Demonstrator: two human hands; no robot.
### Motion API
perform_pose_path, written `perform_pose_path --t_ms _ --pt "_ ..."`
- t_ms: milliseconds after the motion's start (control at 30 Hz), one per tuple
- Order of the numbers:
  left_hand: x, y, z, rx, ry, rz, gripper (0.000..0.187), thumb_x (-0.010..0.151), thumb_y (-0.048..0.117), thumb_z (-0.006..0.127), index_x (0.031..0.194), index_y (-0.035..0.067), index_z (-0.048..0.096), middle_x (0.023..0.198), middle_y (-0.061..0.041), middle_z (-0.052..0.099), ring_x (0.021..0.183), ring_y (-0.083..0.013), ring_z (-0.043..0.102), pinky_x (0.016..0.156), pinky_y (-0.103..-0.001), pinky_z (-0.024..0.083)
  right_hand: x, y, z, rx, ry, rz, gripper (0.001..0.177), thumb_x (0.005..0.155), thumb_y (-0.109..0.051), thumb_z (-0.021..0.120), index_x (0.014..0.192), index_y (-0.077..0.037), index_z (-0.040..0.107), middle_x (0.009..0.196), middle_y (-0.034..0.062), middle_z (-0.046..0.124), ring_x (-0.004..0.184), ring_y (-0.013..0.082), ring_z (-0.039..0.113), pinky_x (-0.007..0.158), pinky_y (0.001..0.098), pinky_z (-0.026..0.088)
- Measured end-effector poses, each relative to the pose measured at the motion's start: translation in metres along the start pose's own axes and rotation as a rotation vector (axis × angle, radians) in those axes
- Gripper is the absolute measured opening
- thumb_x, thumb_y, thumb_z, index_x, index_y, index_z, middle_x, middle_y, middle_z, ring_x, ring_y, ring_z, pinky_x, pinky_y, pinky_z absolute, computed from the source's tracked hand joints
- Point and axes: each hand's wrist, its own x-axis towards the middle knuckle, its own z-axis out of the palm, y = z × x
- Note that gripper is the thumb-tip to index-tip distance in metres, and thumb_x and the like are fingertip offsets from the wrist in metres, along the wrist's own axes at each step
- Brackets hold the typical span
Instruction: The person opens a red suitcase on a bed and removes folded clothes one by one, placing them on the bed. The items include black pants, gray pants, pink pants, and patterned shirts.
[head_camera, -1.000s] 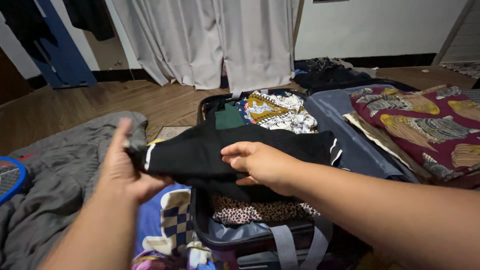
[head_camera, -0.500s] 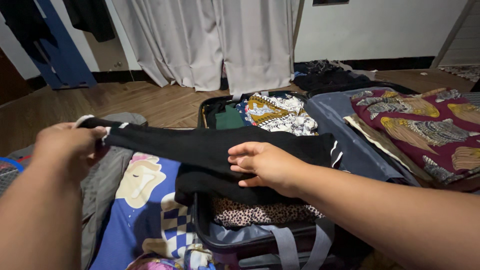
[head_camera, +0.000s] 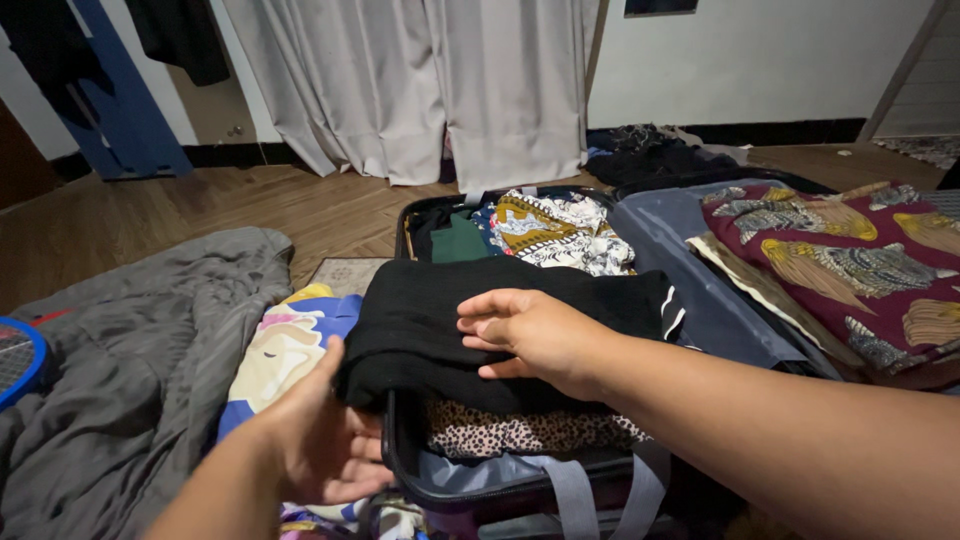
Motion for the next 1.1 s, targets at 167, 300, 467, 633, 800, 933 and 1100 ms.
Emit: perform_pose_path --t_ms 167,300,467,633,800,933,1100 --pt "0.011 0.009 0.015 -0.281 0.09 0.17 0.078 0.076 0.09 0.046 0.094 0.017 0.066 0.086 -0.001 0.064 0.077 -0.0221 0.06 0.074 -0.043 0.05 -0.002 0.0 0.001 0.013 0.003 0.0 0.043 0.095 -0.01 0.054 0.138 -0.008 0.058 0.144 0.0087 0.062 0.133 0.0214 0.06 0.098 0.0423 0.056" --pt "0.029 0.031 0.009 -0.671 0.067 0.428 0.038 0.088 0.045 0.068 0.108 0.013 0.07 0.103 -0.005 0.074 0.095 -0.0264 0.07 0.084 -0.048 0.056 -0.003 -0.001 0.001 0.035 0.021 0.001 0.042 0.095 -0.012 0.055 0.137 -0.008 0.058 0.142 0.0095 0.063 0.132 0.0226 0.061 0.098 0.0432 0.056" --pt "0.023 0.057 0.016 -0.769 0.175 0.866 0.037 0.089 0.012 0.058 0.124 0.003 0.061 0.123 -0.019 0.071 0.11 -0.0362 0.072 0.095 -0.052 0.059 -0.006 -0.003 -0.001 0.171 0.077 0.003 0.043 0.096 -0.017 0.054 0.137 -0.006 0.056 0.142 0.0133 0.062 0.131 0.0288 0.061 0.099 0.0477 0.055" --pt "0.002 0.062 0.063 -0.252 0.702 1.453 0.044 0.084 0.002 0.062 0.128 -0.002 0.054 0.128 -0.017 0.068 0.115 -0.0326 0.069 0.1 -0.04 0.052 -0.01 -0.01 -0.009 0.514 0.086 0.021 0.057 0.1 -0.035 0.047 0.149 -0.004 0.045 0.153 0.0196 0.053 0.14 0.0375 0.054 0.107 0.053 0.049" --pt "-0.014 0.068 0.133 0.193 0.852 1.653 0.047 0.082 0.001 0.055 0.128 0.0 0.054 0.12 -0.027 0.07 0.114 -0.0405 0.068 0.101 -0.044 0.05 -0.012 -0.012 -0.041 0.798 0.163 0.046 0.077 0.096 -0.063 0.033 0.148 -0.007 0.044 0.153 0.0199 0.05 0.139 0.0408 0.048 0.11 0.0595 0.04" --pt "-0.018 0.057 0.198 0.46 0.73 1.774 0.063 0.074 -0.004 0.051 0.136 0.005 0.054 0.126 -0.028 0.065 0.115 -0.0467 0.063 0.098 -0.049 0.047 -0.013 -0.006 -0.083 0.841 -0.839 -0.387 0.076 0.093 -0.07 0.041 0.138 -0.01 0.054 0.145 0.0165 0.053 0.138 0.0355 0.049 0.12 0.0573 0.033" --pt "-0.02 0.026 0.245 1.232 0.54 1.578 0.066 0.084 0.017 0.064 0.148 0.018 0.05 0.16 -0.019 0.039 0.143 -0.0477 0.028 0.111 -0.067 0.02 -0.03 -0.001 -0.114 1.062 0.06 -0.195 0.048 0.099 -0.044 0.04 0.119 -0.01 0.067 0.124 0.0192 0.07 0.119 0.0395 0.063 0.111 0.0613 0.041"
